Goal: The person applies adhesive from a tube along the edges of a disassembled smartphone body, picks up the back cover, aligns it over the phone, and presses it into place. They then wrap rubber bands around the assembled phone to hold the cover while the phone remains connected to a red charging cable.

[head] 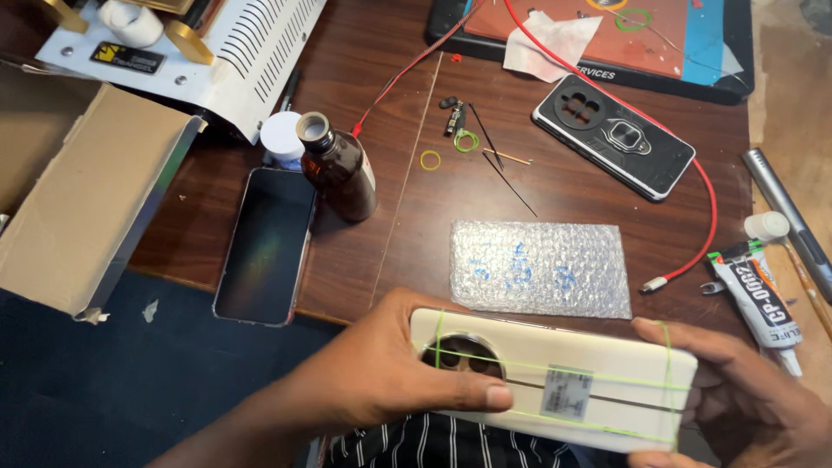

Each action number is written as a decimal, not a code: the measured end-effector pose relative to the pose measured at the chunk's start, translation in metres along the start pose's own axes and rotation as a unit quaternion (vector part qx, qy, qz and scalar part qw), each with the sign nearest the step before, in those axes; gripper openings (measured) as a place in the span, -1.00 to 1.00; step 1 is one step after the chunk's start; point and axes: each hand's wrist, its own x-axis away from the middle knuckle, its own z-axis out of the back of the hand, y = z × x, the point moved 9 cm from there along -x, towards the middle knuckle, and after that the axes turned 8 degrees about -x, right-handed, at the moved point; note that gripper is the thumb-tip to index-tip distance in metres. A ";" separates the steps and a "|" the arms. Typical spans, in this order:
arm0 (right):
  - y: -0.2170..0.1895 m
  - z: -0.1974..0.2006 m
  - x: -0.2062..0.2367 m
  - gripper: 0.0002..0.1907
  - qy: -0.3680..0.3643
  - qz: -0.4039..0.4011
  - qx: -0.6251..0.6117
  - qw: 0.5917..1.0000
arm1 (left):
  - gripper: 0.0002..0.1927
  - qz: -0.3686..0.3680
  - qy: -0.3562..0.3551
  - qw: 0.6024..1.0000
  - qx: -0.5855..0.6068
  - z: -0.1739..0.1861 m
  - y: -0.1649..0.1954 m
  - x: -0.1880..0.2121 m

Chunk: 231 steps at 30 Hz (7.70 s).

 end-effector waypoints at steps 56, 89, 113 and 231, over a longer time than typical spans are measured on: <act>-0.004 -0.039 0.019 -0.01 0.325 0.190 -0.217 0.901 | -0.51 -0.124 0.134 0.848 0.497 -0.017 0.010 -0.076; -0.087 -0.077 -0.034 -0.53 -0.041 0.111 0.467 0.877 | -0.73 -0.344 -0.017 0.904 -0.254 -0.030 0.038 -0.002; -0.035 -0.083 0.003 -0.70 0.390 0.169 0.075 0.902 | -0.59 -0.089 0.117 0.911 0.385 -0.039 -0.009 -0.033; 0.021 -0.076 -0.076 -0.69 -0.146 -0.440 0.028 0.886 | -0.59 0.048 -0.054 0.953 -0.294 0.003 0.008 0.011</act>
